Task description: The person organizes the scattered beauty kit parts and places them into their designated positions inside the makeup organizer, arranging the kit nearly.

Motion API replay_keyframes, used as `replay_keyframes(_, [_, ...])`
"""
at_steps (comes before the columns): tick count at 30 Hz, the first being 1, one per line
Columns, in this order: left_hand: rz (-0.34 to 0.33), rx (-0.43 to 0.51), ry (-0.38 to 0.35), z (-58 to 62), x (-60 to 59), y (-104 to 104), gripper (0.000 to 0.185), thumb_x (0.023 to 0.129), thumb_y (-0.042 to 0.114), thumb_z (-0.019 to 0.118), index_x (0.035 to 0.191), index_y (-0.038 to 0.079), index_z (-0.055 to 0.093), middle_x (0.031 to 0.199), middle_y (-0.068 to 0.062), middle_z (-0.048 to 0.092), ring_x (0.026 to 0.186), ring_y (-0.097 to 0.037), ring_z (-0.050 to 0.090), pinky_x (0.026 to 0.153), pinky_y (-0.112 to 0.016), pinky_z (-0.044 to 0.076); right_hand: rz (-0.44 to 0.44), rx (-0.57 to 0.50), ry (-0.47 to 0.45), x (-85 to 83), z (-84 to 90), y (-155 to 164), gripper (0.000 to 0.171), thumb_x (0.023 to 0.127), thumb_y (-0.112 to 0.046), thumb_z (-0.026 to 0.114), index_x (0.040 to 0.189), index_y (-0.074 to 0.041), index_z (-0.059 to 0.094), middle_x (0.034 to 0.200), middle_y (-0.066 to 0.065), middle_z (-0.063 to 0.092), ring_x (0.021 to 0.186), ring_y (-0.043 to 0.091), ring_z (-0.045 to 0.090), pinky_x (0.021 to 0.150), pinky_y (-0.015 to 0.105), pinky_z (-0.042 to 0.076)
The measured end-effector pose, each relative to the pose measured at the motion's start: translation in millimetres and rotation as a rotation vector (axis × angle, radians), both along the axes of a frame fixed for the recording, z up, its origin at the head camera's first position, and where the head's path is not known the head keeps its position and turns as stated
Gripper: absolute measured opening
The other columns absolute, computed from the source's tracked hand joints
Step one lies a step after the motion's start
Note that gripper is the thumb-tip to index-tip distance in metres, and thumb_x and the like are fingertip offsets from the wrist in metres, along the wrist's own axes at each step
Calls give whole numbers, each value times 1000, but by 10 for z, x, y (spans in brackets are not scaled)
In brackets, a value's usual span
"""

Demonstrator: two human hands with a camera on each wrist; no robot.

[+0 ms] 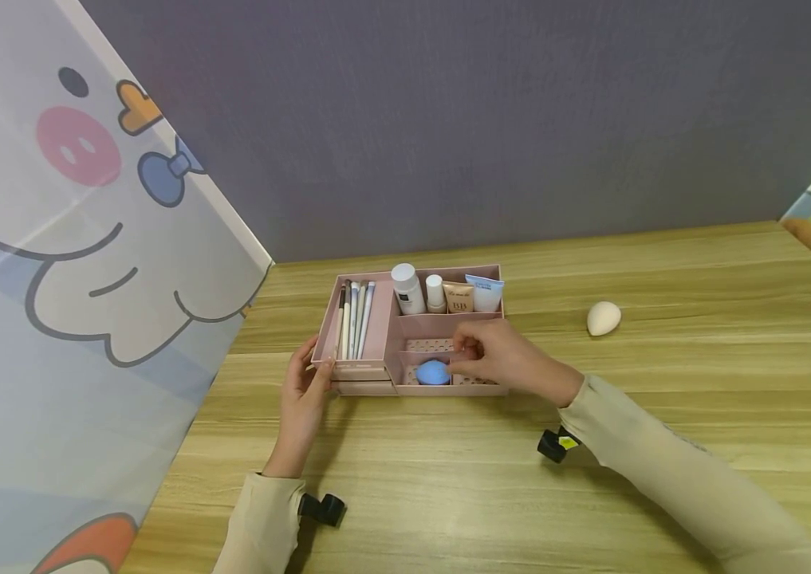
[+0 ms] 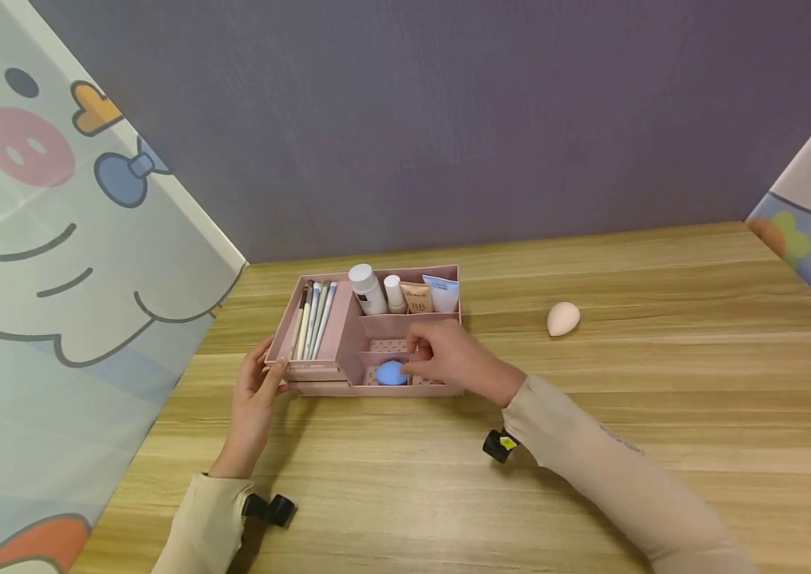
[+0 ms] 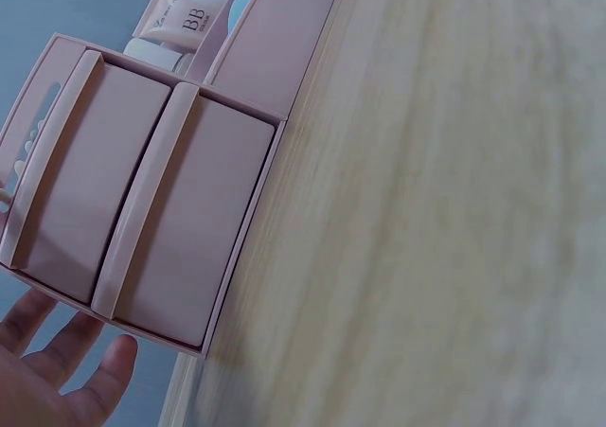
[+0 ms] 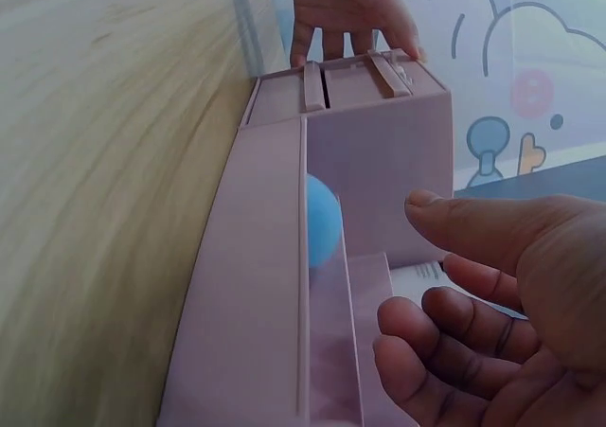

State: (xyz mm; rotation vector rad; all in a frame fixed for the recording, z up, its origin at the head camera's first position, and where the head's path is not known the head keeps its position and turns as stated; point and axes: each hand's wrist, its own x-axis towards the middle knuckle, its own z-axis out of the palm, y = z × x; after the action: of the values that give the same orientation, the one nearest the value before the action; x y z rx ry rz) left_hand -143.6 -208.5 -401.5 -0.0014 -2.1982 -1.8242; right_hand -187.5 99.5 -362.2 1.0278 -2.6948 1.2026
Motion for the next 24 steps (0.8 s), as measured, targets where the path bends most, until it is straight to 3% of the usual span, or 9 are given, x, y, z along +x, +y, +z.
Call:
replay_keyframes(12, [0,9,6,10,9,10,45,102,6,52,146,2,43,133,-23,50,97,-7,57,69,-23,53,-45,-31,-56,19,13,279,21,82,-11,82,85,-9,61,69,-5,51,64,12,48,56,25,42])
replay_keyframes(24, [-11,25,7,8,5,6,45,102,5,52,147,3,43,132,-23,49,93,-9,57,67,-23,53,-93,-14,30,21,-31,531,24,80,-12,84,82,-10,60,65,-8,49,59,8,46,53,24,40])
